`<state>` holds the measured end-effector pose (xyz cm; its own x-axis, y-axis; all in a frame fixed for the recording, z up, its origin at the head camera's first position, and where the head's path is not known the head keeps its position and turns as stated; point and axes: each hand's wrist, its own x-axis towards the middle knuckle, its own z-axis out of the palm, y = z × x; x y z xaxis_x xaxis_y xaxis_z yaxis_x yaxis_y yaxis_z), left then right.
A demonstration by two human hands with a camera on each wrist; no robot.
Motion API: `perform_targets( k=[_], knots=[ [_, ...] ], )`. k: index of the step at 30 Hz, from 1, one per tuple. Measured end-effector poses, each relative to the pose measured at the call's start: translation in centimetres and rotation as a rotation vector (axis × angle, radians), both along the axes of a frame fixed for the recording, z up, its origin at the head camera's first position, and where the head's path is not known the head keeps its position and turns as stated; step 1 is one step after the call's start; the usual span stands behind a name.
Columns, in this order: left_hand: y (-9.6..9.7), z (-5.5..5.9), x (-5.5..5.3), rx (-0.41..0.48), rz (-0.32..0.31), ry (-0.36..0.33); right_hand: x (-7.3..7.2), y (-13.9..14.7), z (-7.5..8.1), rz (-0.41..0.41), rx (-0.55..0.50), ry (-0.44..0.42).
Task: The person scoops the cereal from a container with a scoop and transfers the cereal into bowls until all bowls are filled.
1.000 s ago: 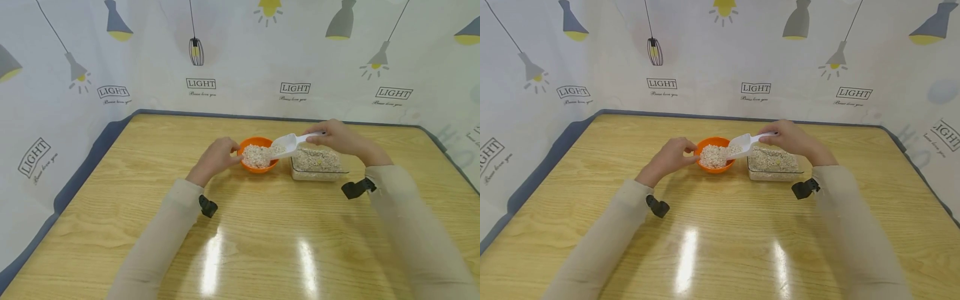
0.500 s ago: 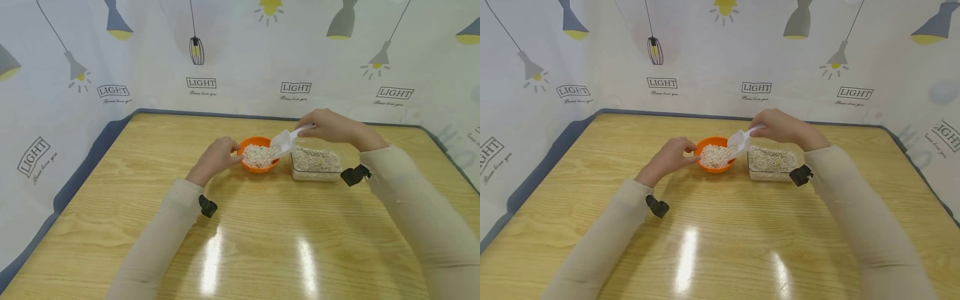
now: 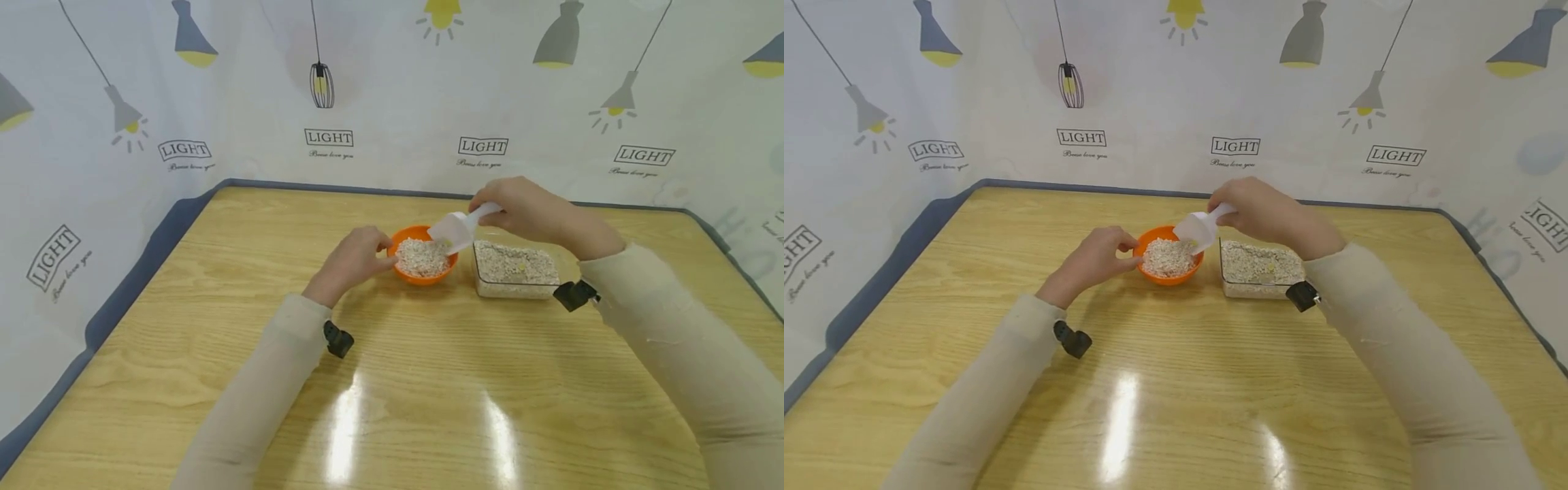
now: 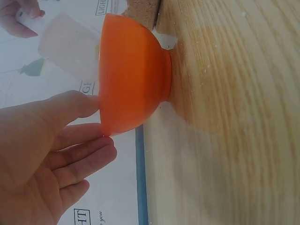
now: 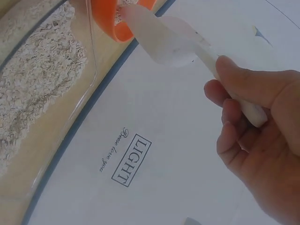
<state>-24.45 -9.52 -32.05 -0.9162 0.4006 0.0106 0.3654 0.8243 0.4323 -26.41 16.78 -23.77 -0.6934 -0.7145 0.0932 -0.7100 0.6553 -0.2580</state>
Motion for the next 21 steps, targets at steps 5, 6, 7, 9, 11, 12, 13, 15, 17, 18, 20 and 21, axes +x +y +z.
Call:
perform_targets(
  k=[5, 6, 7, 9, 11, 12, 13, 15, 17, 18, 20, 21],
  knots=[
    [0.0, 0.1, -0.1, -0.001, -0.02, 0.025, 0.3, -0.3, 0.0, 0.024, -0.029, 0.052],
    [0.0, 0.1, -0.1, -0.001, -0.025, 0.031, 0.3, -0.4, 0.1, 0.03, -0.034, 0.061],
    [0.0, 0.1, -0.1, 0.0, -0.028, 0.033, 0.4, -0.4, 0.1, 0.035, -0.039, 0.069],
    [0.0, 0.1, -0.1, 0.002, -0.032, 0.037, 0.5, -0.4, 0.1, 0.043, -0.046, 0.08],
    [-0.1, 0.1, -0.1, 0.007, -0.031, 0.035, 0.6, -0.4, 0.2, 0.043, -0.05, 0.087],
    [0.0, 0.2, 0.0, 0.008, -0.028, 0.032, 0.7, -0.4, 0.2, 0.04, -0.055, 0.087],
    [0.0, 0.2, 0.0, 0.009, -0.028, 0.03, 0.7, -0.3, 0.2, 0.038, -0.061, 0.088],
    [0.0, 0.3, 0.1, 0.01, -0.022, 0.024, 0.8, -0.2, 0.3, 0.028, -0.07, 0.086],
    [0.0, 0.4, 0.1, 0.008, -0.019, 0.021, 0.9, 0.1, 0.2, 0.021, -0.083, 0.089],
    [0.0, 0.4, 0.1, 0.006, -0.018, 0.018, 1.0, 0.2, 0.2, 0.019, -0.092, 0.092],
    [0.0, 0.4, 0.2, 0.005, -0.014, 0.016, 1.0, 0.6, 0.2, 0.01, -0.107, 0.1],
    [0.0, 0.4, 0.2, 0.005, -0.012, 0.015, 1.1, 0.8, 0.2, 0.004, -0.115, 0.101]
  ],
)
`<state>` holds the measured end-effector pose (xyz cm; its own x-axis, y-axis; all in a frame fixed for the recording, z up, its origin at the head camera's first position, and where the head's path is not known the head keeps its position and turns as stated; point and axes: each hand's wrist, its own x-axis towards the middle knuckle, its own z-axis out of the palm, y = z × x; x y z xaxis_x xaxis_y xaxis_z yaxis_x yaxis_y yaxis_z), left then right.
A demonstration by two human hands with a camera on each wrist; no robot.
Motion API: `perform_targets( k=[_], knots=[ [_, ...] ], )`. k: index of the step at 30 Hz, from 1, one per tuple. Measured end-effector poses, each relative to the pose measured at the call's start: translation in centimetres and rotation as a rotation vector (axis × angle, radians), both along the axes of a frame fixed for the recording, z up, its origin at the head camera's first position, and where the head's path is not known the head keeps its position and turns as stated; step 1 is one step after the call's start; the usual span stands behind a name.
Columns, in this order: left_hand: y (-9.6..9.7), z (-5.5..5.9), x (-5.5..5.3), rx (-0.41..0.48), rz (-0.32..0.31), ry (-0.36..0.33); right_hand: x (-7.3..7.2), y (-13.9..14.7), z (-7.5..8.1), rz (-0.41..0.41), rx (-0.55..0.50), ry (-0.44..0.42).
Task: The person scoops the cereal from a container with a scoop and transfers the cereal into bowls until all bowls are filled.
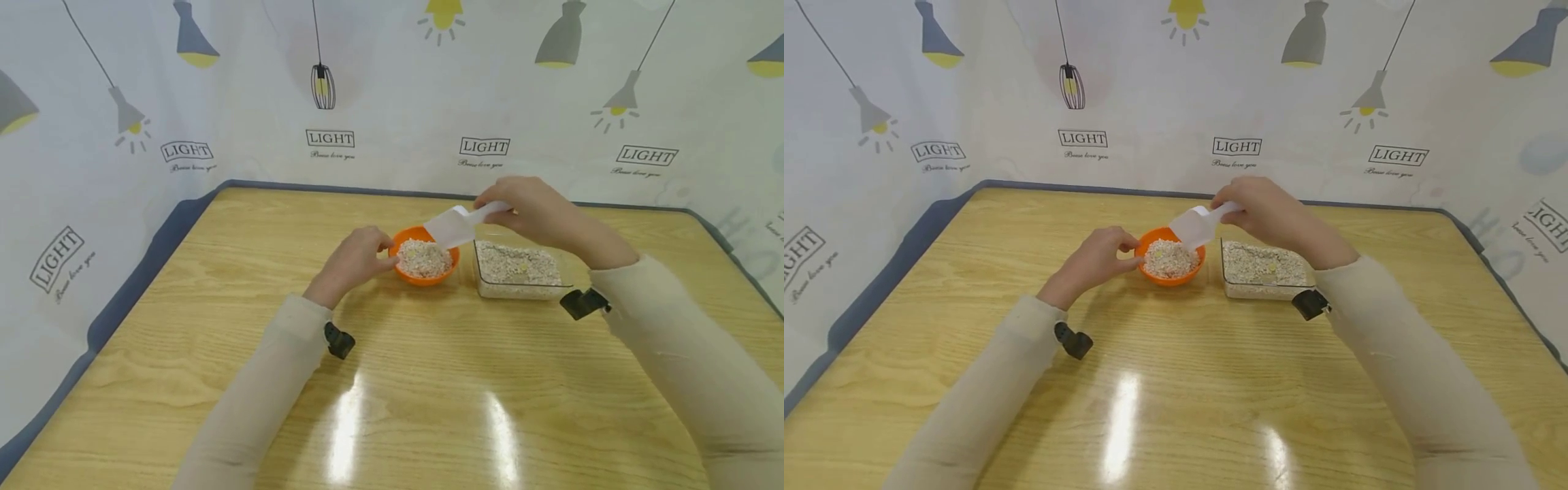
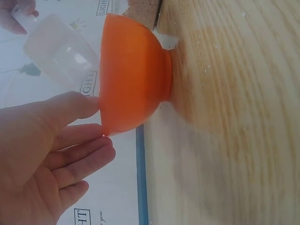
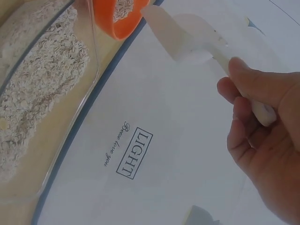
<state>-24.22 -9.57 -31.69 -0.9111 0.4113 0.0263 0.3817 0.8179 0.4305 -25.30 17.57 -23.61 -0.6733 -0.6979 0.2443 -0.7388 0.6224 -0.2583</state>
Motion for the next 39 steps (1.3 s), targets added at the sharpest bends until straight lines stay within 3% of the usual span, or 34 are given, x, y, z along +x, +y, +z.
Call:
perform_targets(
  k=[6, 13, 25, 39],
  knots=[
    [0.2, 0.1, 0.1, 0.015, 0.0, 0.022, 0.6, 2.0, 0.1, -0.084, -0.046, -0.053],
    [1.4, 0.7, 0.0, 0.025, -0.02, 0.072, 1.2, 4.7, 0.1, -0.167, -0.027, -0.117],
    [5.0, 1.8, 0.3, -0.033, -0.093, 0.05, 2.5, 9.2, -1.4, -0.301, 0.009, -0.24],
    [9.1, 1.0, 0.3, -0.007, -0.231, 0.057, 2.1, 11.6, -3.4, -0.302, 0.002, -0.262]
  ],
)
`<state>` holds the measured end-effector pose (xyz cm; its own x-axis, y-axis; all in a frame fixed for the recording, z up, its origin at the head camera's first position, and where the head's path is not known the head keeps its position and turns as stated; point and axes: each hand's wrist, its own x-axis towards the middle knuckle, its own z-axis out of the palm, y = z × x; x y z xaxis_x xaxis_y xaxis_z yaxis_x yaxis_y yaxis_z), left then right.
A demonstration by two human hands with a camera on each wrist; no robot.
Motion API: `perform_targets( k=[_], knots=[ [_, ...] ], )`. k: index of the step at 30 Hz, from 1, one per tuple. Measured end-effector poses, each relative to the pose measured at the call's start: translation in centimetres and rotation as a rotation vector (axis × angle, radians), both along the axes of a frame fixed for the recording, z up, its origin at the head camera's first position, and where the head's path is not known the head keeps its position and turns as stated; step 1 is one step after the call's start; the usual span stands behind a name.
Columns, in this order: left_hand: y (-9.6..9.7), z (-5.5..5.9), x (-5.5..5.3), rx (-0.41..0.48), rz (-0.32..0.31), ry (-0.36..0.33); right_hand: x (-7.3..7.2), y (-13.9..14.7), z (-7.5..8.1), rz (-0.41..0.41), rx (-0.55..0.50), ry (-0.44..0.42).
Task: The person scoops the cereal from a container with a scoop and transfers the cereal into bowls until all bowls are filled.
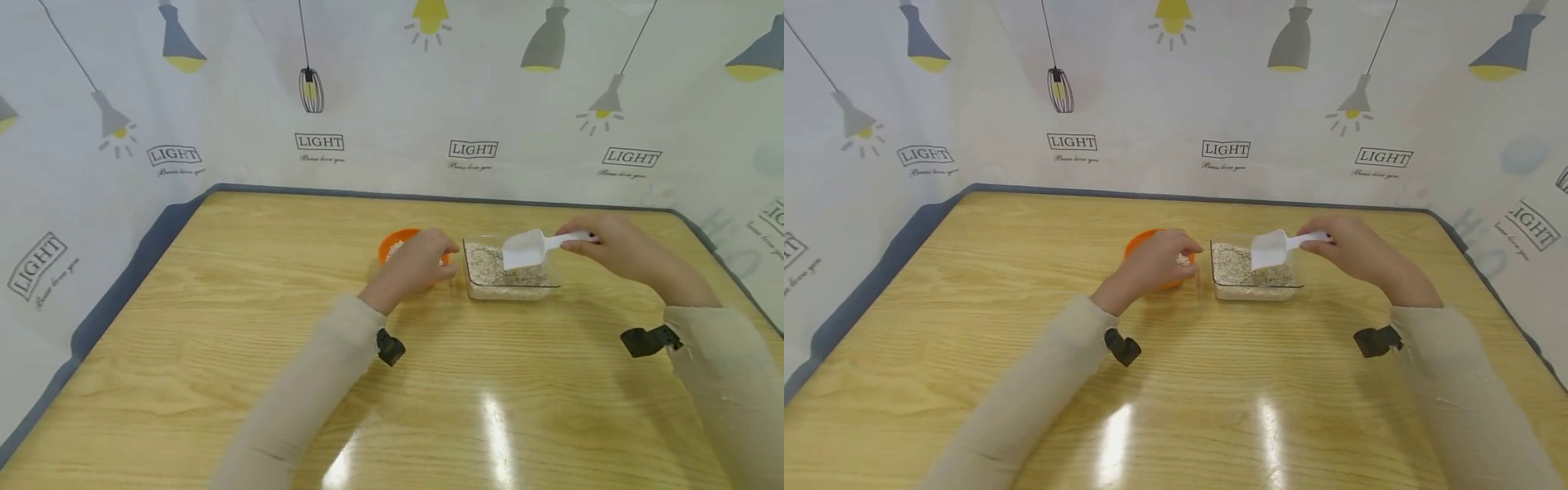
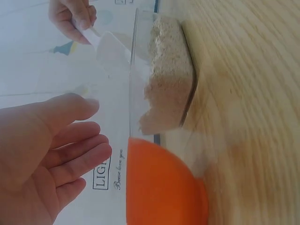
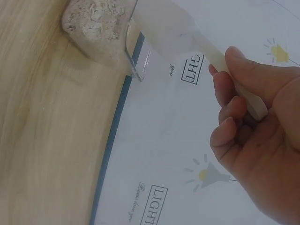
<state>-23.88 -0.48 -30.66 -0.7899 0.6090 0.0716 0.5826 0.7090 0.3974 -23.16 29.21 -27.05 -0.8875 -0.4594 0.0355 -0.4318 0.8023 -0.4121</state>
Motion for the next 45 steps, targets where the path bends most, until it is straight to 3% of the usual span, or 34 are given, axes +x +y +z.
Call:
perform_targets(
  k=[8, 22, 29, 45],
  knots=[
    [1.8, -0.7, 0.2, -0.039, -0.024, -0.055, 0.3, 0.8, -0.2, -0.004, 0.013, -0.059],
    [2.5, -1.1, 0.1, -0.025, -0.02, -0.029, -0.1, 1.1, -1.2, -0.033, 0.01, -0.144],
    [2.5, -1.2, 0.1, -0.059, -0.009, -0.036, -0.3, 0.7, -1.9, -0.016, -0.02, -0.142],
    [2.6, -1.4, -0.2, -0.045, -0.019, -0.032, -0.6, -0.7, -2.9, 0.004, -0.054, -0.132]
  ],
)
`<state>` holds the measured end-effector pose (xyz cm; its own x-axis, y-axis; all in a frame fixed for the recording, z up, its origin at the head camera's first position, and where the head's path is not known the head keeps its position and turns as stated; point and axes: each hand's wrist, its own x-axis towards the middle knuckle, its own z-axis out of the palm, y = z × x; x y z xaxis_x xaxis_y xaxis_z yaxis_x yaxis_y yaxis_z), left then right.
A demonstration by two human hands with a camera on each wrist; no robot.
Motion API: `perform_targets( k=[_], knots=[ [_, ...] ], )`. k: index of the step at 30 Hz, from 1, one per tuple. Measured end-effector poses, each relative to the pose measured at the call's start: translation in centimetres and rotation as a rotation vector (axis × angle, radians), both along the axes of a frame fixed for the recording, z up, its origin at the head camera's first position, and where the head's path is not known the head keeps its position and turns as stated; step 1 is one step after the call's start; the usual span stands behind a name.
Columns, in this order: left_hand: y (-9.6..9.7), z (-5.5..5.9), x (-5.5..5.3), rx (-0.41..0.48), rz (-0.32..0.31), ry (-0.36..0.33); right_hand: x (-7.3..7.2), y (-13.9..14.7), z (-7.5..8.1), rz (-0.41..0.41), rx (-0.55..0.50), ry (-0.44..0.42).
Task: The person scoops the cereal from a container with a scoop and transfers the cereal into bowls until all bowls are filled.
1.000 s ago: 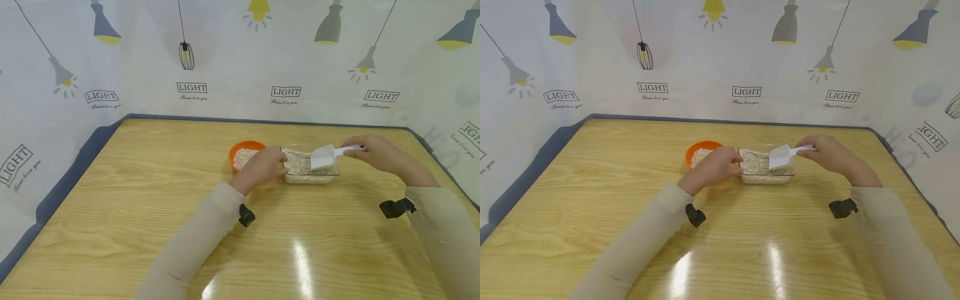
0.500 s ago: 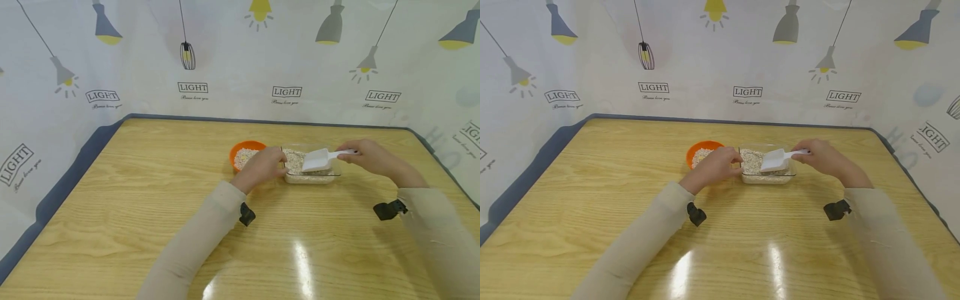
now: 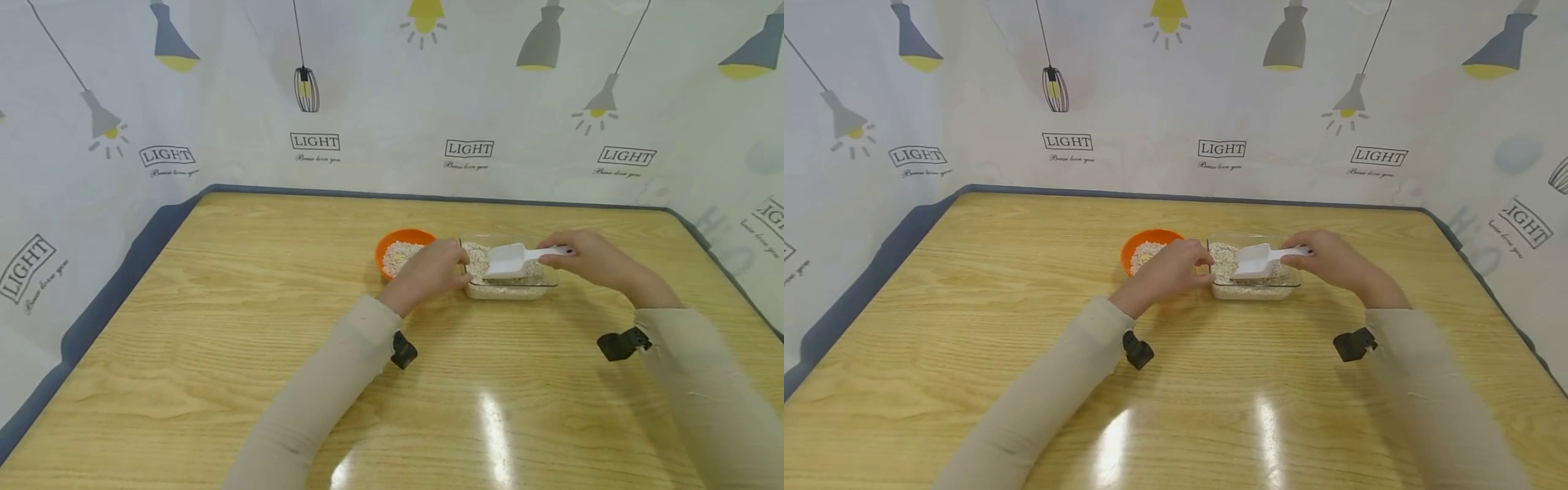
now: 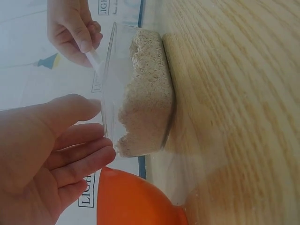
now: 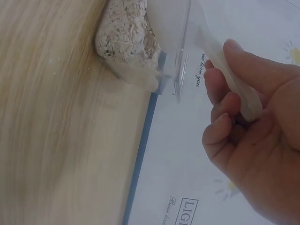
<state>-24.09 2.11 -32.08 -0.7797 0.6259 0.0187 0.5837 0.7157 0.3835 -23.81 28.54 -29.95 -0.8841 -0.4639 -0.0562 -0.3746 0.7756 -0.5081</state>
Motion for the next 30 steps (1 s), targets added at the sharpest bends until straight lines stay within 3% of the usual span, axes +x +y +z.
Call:
perform_targets(
  k=[12, 30],
  knots=[
    [-0.1, 0.0, 0.1, -0.007, -0.018, 0.037, 0.0, -1.0, -0.7, 0.031, -0.009, 0.04],
    [-0.1, 0.0, 0.2, -0.012, -0.012, 0.043, 0.7, -1.8, -1.7, -0.001, -0.084, -0.014]
  ],
)
